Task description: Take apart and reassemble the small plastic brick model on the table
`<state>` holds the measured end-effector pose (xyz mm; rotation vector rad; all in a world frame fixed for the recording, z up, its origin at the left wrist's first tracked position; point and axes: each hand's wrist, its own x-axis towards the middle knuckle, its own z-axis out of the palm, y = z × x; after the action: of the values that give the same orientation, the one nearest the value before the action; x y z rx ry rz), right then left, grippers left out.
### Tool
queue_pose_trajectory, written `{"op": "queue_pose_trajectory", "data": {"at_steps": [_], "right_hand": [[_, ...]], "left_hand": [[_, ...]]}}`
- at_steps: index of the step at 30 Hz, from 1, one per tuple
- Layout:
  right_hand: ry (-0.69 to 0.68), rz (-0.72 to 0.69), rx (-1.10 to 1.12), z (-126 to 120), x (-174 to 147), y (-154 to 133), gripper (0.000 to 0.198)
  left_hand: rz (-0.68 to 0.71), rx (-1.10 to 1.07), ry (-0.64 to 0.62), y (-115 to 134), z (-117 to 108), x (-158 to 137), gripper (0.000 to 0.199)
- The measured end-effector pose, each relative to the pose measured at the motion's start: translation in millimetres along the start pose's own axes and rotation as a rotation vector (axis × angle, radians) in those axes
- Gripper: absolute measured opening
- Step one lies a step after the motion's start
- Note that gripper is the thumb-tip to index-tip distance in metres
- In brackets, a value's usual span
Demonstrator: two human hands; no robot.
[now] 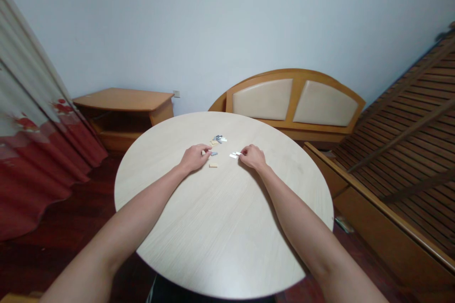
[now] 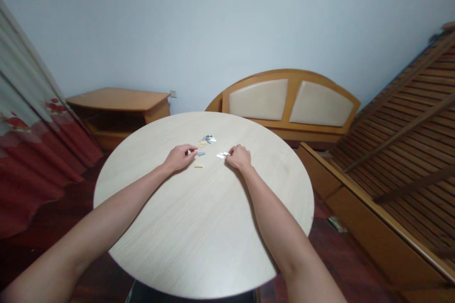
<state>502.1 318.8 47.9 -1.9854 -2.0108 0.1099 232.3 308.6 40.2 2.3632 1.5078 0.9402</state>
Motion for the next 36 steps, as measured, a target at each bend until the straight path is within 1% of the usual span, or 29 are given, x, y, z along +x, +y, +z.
{"op": "queue_pose_trajectory", "data": {"at_steps": [3,7,9,12,15,20,22,24,27,29,31,33,36], "right_hand": [[-0.052,-0.039,0.057,2,2,-2,0.025],[-0.117,-0.131,0.146,4,3,-5,0.022],[-0.128,-0.18,0.163,7,1,-8,0.025],[-0.063,-0.208,0.133,14,0,-12,0.032],[0.031,-0.193,0.096,22,-1,-14,0.031],[0.073,-0.161,0.111,24,-3,-17,0.037],[0.094,-0.182,0.14,21,-1,-20,0.04],[0.066,-0.241,0.154,17,4,-27,0.043],[-0.06,-0.345,0.123,14,18,-41,0.046],[-0.131,-0.389,0.084,14,29,-50,0.047],[-0.173,-0.396,0.043,13,37,-57,0.049],[-0.187,-0.373,0.01,12,42,-59,0.051],[-0.174,-0.315,-0.01,9,42,-51,0.053]], "left_hand": [[-0.01,-0.007,0.007,-1,-1,0,0.031],[-0.021,-0.008,0.005,0,-2,-1,0.029],[-0.027,-0.005,0.002,2,-3,-1,0.029],[-0.031,-0.002,0.004,3,-4,-1,0.029],[-0.024,0.0,0.007,1,-3,-1,0.029],[-0.02,-0.003,0.007,0,-2,0,0.028],[-0.022,-0.001,0.01,0,-3,0,0.028],[-0.019,-0.007,0.014,1,-4,1,0.028],[-0.011,-0.025,0.022,0,-5,1,0.027],[-0.006,-0.027,0.032,-1,-6,0,0.026],[-0.004,-0.023,0.033,-2,-6,0,0.026],[-0.007,-0.02,0.027,-1,-7,-1,0.026],[-0.015,-0.014,0.015,0,-7,-1,0.027]]}}
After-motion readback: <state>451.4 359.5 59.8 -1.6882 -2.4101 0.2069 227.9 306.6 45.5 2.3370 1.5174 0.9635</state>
